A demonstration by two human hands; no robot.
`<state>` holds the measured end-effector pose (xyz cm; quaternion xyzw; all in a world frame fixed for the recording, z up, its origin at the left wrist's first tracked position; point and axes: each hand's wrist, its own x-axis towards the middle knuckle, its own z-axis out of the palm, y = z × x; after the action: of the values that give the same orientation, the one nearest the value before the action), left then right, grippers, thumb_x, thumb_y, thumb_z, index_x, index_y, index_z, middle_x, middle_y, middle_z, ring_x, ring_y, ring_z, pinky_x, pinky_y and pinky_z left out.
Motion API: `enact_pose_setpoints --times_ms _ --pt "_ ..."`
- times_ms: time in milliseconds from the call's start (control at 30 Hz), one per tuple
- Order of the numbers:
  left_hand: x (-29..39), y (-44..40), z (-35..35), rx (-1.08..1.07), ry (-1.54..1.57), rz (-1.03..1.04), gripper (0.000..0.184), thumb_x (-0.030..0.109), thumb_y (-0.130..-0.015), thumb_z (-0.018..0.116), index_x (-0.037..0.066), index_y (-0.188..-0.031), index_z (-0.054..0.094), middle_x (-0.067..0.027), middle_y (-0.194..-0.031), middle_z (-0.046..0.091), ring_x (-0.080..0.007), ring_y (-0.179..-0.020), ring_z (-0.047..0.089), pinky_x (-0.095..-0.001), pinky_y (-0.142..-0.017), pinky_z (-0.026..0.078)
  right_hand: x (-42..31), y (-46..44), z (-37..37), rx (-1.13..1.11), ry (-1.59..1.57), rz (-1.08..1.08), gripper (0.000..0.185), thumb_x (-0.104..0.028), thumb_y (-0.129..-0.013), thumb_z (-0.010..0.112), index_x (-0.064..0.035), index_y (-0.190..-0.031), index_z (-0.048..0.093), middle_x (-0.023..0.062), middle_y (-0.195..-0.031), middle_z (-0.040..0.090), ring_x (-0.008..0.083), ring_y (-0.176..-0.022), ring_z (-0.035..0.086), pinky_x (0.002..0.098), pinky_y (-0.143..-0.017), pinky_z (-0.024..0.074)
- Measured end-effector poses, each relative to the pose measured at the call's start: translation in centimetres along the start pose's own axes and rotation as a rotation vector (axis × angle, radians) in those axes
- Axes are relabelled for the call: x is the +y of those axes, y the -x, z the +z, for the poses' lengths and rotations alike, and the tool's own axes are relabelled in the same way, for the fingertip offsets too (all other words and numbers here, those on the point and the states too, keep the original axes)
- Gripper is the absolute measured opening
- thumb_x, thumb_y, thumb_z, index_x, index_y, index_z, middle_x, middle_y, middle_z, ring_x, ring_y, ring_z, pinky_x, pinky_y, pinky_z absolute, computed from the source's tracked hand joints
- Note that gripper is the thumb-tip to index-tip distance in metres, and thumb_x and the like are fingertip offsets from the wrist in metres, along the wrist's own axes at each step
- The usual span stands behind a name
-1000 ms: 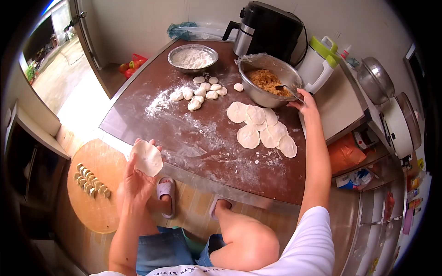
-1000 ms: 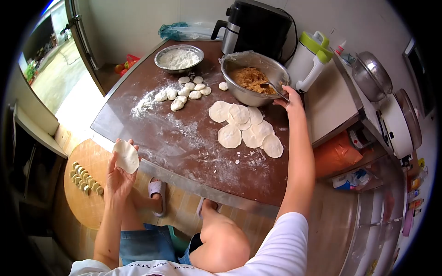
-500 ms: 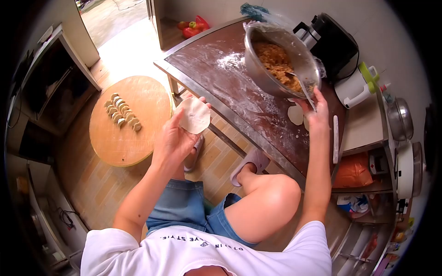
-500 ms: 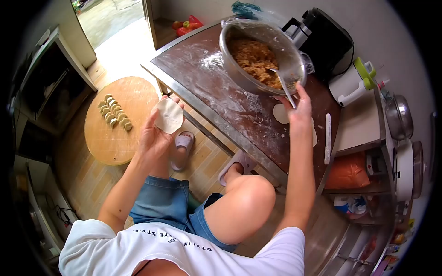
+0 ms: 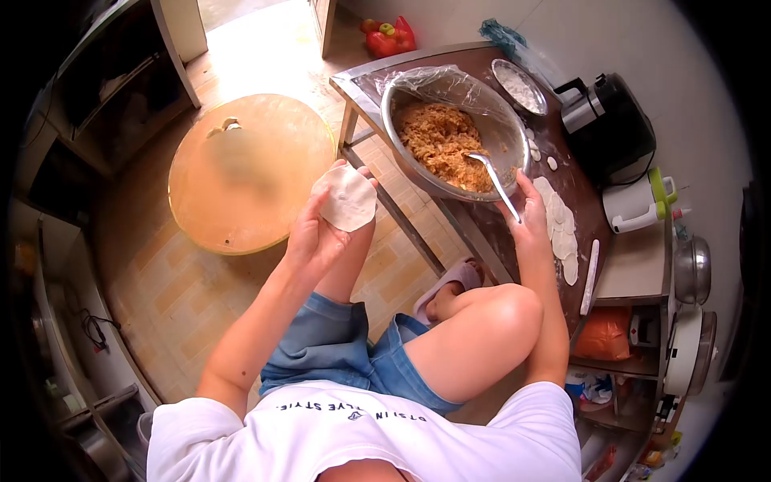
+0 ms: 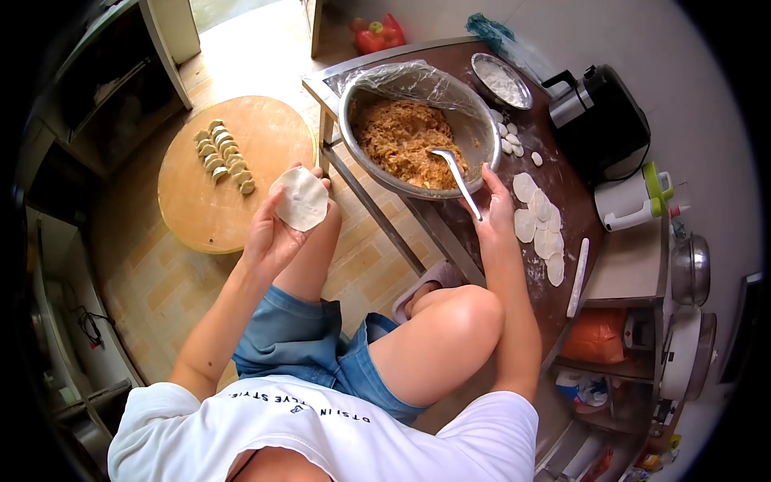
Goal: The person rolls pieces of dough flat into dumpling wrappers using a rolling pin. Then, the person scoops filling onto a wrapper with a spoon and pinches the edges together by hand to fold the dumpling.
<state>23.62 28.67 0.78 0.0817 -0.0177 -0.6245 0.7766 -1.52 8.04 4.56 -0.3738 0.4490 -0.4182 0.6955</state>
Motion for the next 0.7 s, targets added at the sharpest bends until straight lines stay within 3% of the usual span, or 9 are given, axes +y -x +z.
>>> enact_pose_setpoints --times_ms 233,367,467,500,533,600,700 --pt "-1.7 -1.0 -0.6 0.012 0.005 -0.137 0.045 0.018 -0.091 0.046 0.007 -0.132 0.032 -0.0183 -0.132 0.04 -0.0325 -0.12 0.042 -0.0434 -0.096 0.043 0.3 4.5 -3.2 0.103 -0.066 -0.015 0.029 -0.021 -0.087 0.053 -0.0036 -0.109 0.053 0.008 -0.103 0.061 0.0182 -0.093 0.059 0.038 -0.08 0.0511" --pt "-2.8 -1.9 1.6 -0.053 -0.065 -0.234 0.047 0.019 -0.09 0.047 0.002 -0.131 0.031 -0.0181 -0.133 0.039 -0.0312 -0.119 0.044 -0.0405 -0.097 0.042 0.0 5.8 -5.5 0.11 -0.072 -0.028 0.028 -0.024 -0.089 0.05 -0.0024 -0.108 0.053 0.0101 -0.101 0.061 0.0197 -0.089 0.06 0.0351 -0.077 0.0517" --pt "-3.9 -2.8 2.9 -0.092 -0.114 -0.267 0.047 0.02 -0.091 0.044 -0.002 -0.13 0.031 -0.0181 -0.133 0.04 -0.0305 -0.119 0.044 -0.0394 -0.097 0.042 -1.9 7.3 -6.1 0.041 0.204 0.04 0.032 -0.028 -0.092 0.045 -0.0004 -0.108 0.053 0.0103 -0.097 0.061 0.0188 -0.084 0.061 0.0327 -0.074 0.0518" --pt "-4.0 -3.1 2.8 -0.096 -0.123 -0.258 0.046 0.021 -0.091 0.043 -0.002 -0.13 0.031 -0.0183 -0.133 0.04 -0.0307 -0.12 0.044 -0.0392 -0.097 0.042 -3.1 7.9 -7.5 0.032 0.472 0.071 0.04 -0.035 -0.094 0.04 0.001 -0.107 0.052 0.0106 -0.096 0.06 0.0173 -0.081 0.061 0.0321 -0.072 0.0518" --pt "-4.2 -3.3 2.8 -0.095 -0.131 -0.25 0.046 0.021 -0.091 0.042 -0.002 -0.13 0.032 -0.0186 -0.132 0.04 -0.0309 -0.12 0.043 -0.039 -0.098 0.042 -4.1 9.4 -7.4 0.127 0.724 -0.046 0.032 -0.025 -0.092 0.048 -0.0013 -0.113 0.051 0.0093 -0.09 0.059 0.0148 -0.075 0.058 0.0302 -0.069 0.0505" --pt "-4.4 -3.2 2.6 -0.038 -0.172 -0.223 0.045 0.021 -0.092 0.04 -0.002 -0.129 0.032 -0.0183 -0.132 0.04 -0.0311 -0.121 0.042 -0.0385 -0.098 0.041 -4.8 11.8 -6.9 0.107 1.498 -0.593 0.038 -0.016 -0.083 0.061 -0.0078 -0.119 0.05 0.007 -0.078 0.056 0.0159 -0.068 0.054 0.0299 -0.062 0.0467" --pt "-5.3 -2.3 2.0 0.082 -0.245 -0.23 0.044 0.02 -0.092 0.042 -0.002 -0.129 0.032 -0.017 -0.132 0.04 -0.0295 -0.121 0.042 -0.0393 -0.099 0.04 -5.3 11.5 -5.0 -0.311 1.818 -1.002 0.043 -0.014 -0.072 0.069 -0.0113 -0.113 0.057 0.006 -0.07 0.051 0.0194 -0.063 0.049 0.0307 -0.058 0.0425"
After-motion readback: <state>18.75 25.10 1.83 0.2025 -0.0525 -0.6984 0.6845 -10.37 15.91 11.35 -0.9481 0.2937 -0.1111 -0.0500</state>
